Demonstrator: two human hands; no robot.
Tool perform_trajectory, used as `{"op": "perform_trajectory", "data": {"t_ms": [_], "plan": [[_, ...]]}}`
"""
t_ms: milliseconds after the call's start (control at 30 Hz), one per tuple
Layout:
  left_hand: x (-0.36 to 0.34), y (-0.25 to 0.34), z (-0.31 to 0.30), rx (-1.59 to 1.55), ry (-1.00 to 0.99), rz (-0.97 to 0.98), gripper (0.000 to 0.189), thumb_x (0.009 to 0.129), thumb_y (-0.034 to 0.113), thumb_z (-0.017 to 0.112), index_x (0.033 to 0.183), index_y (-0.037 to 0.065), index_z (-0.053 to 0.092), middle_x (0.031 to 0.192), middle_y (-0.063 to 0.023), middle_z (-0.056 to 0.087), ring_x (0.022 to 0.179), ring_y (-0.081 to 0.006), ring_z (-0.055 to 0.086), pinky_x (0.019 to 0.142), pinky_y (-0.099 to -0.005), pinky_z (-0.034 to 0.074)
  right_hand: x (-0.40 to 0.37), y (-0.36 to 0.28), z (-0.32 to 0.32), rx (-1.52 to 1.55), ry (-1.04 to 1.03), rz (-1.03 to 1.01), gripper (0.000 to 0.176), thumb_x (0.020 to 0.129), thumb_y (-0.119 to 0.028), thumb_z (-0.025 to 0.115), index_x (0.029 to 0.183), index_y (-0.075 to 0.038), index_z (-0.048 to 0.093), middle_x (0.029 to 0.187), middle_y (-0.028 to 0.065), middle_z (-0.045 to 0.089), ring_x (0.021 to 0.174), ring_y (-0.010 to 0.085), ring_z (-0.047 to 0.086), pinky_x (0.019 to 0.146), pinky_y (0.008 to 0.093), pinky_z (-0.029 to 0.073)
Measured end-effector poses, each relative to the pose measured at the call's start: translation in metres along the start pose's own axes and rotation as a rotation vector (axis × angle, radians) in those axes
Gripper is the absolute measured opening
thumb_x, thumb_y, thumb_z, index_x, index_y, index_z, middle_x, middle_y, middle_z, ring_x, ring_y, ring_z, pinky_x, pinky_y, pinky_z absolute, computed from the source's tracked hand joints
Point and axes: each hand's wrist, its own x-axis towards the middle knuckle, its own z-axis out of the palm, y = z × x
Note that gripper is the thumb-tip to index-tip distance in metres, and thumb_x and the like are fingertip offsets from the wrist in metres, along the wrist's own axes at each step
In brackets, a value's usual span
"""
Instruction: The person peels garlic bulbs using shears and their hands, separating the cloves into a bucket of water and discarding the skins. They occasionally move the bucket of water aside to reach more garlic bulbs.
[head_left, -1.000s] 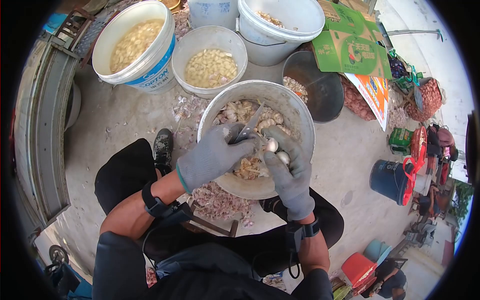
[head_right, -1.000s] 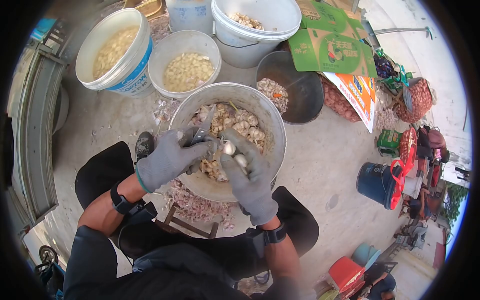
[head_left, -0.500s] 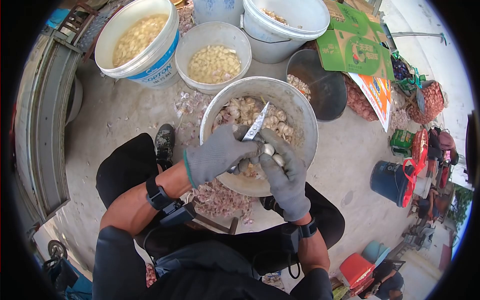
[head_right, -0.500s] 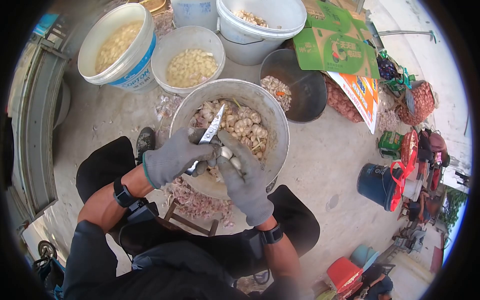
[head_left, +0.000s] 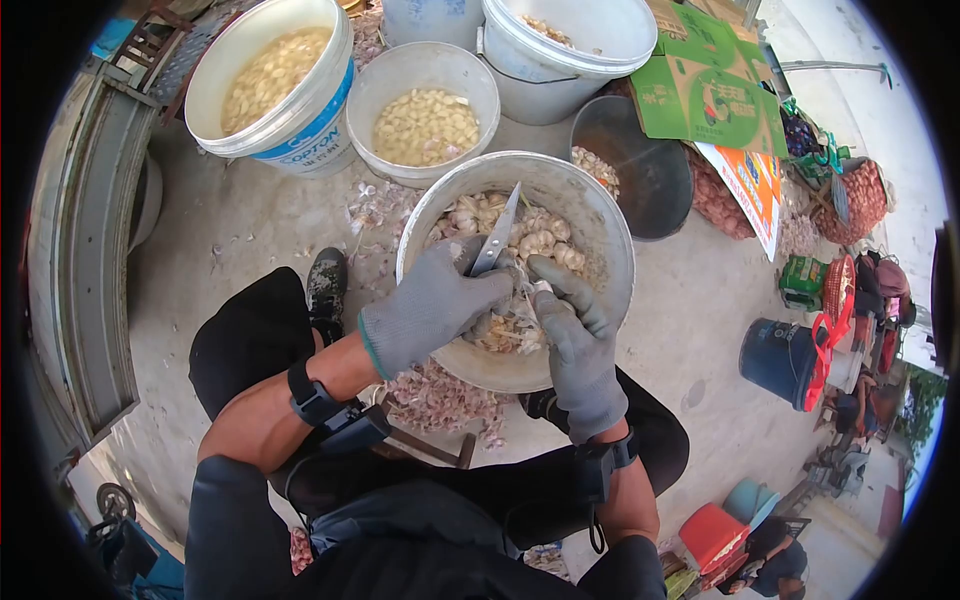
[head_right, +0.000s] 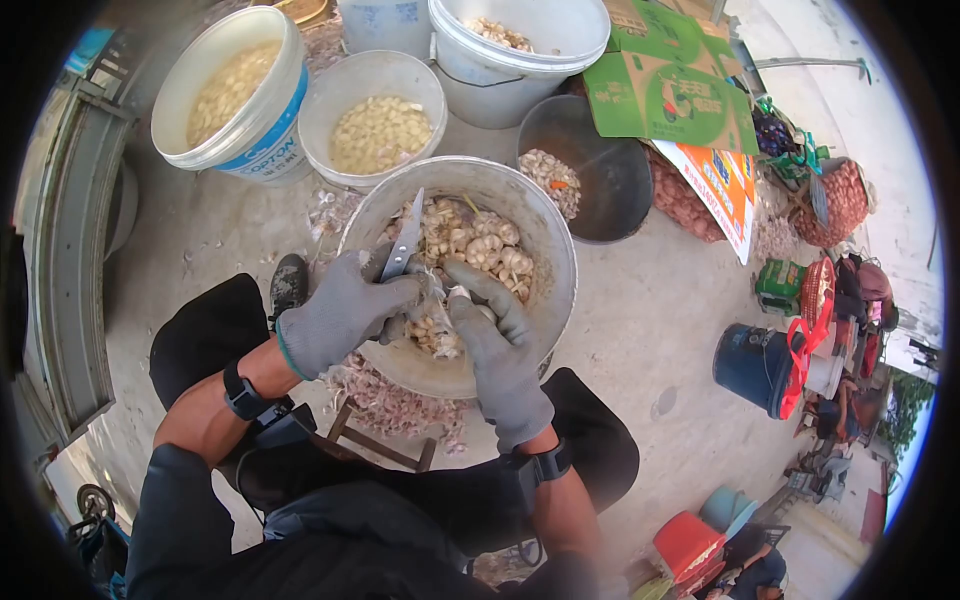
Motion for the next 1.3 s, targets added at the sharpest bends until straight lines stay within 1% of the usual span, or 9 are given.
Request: {"op": "perform_trajectory", "data": {"t_ms": [133,200,333,533,733,800,867,1100,1300], "plan": [[0.006,-0.005,-0.006,0.170,0.032,0.022,0.026,0.092,0.022,0.069,0.103,-0.002,0.067,0.073,-0.0060,0.063,0.058,-0.0146,0.058,0.056,-0.0335,0.049,0.004,-0.002,-0.004,0.121,0.061,-0.021,0.038,0.098,-0.006,0.064,0.136,-0.002,0.062,0.121,0.0042,0.069,0.108,0.0087,0.061,0.098,0.0261,0.048],[0.009,-0.015,-0.010,1.031,0.014,0.541,0.025,0.090,0.023,0.074,0.104,0.003,0.069,0.081,-0.0154,0.069,0.066,-0.0323,0.067,0.061,-0.0401,0.052,0.004,-0.004,-0.004,0.130,0.075,-0.038,0.038,0.097,-0.006,0.065,0.135,-0.002,0.062,0.119,0.0038,0.069,0.106,0.0086,0.062,0.098,0.0257,0.048],[0.017,-0.036,-0.001,0.730,0.150,0.589,0.027,0.088,0.027,0.076,0.102,0.005,0.070,0.091,-0.0195,0.069,0.083,-0.0410,0.067,0.073,-0.0465,0.053,0.003,-0.008,-0.007,0.013,0.082,-0.113,0.037,0.094,-0.004,0.069,0.130,-0.001,0.065,0.117,0.0039,0.069,0.103,0.0097,0.062,0.093,0.0261,0.051],[0.014,-0.024,-0.001,0.908,0.120,0.450,0.028,0.090,0.030,0.074,0.105,0.006,0.071,0.093,-0.0177,0.070,0.086,-0.0378,0.069,0.076,-0.0450,0.053,0.002,0.001,-0.010,-0.319,0.133,-0.247,0.035,0.090,-0.003,0.071,0.125,-0.002,0.068,0.116,0.0080,0.069,0.103,0.0146,0.065,0.087,0.0298,0.054],[0.011,-0.014,0.011,0.466,-0.041,0.235,0.039,0.094,0.034,0.071,0.113,0.000,0.069,0.092,-0.0189,0.074,0.074,-0.0270,0.071,0.070,-0.0368,0.055,0.008,0.015,-0.011,-0.876,0.119,-0.663,0.038,0.083,-0.006,0.076,0.120,-0.004,0.068,0.113,0.0160,0.068,0.102,0.0318,0.066,0.088,0.0402,0.055],[0.010,-0.010,0.011,0.179,-0.057,0.011,0.038,0.095,0.031,0.070,0.116,0.000,0.069,0.080,-0.0096,0.071,0.068,-0.0123,0.065,0.063,-0.0294,0.051,0.007,0.018,-0.010,-0.904,0.135,-0.730,0.038,0.083,-0.007,0.076,0.120,-0.004,0.068,0.113,0.0174,0.068,0.102,0.0354,0.066,0.089,0.0423,0.055],[0.008,-0.001,0.006,0.151,-0.082,-0.064,0.037,0.095,0.031,0.070,0.115,0.000,0.069,0.078,-0.0061,0.067,0.067,-0.0086,0.061,0.060,-0.0267,0.049,0.004,0.013,-0.009,-0.744,0.134,-0.502,0.053,0.083,-0.005,0.079,0.133,-0.004,0.063,0.113,0.0120,0.071,0.100,0.0199,0.069,0.089,0.0331,0.055],[0.006,-0.002,0.010,-0.163,-0.077,-0.045,0.040,0.092,0.028,0.077,0.120,0.003,0.065,0.079,0.0003,0.062,0.061,-0.0044,0.055,0.052,-0.0203,0.039,0.003,0.007,-0.002,-0.226,0.169,-0.275,0.040,0.091,-0.011,0.076,0.129,-0.001,0.066,0.111,0.0041,0.069,0.096,0.0099,0.064,0.084,0.0284,0.053],[0.002,-0.008,0.016,-0.228,-0.047,-0.024,0.034,0.093,0.022,0.074,0.120,0.003,0.065,0.075,0.0001,0.062,0.063,-0.0048,0.056,0.054,-0.0207,0.043,0.001,0.005,-0.004,0.158,0.074,0.012,0.033,0.095,-0.009,0.072,0.125,0.002,0.067,0.080,-0.0110,0.054,0.070,-0.0022,0.045,0.064,0.0168,0.040]]}}
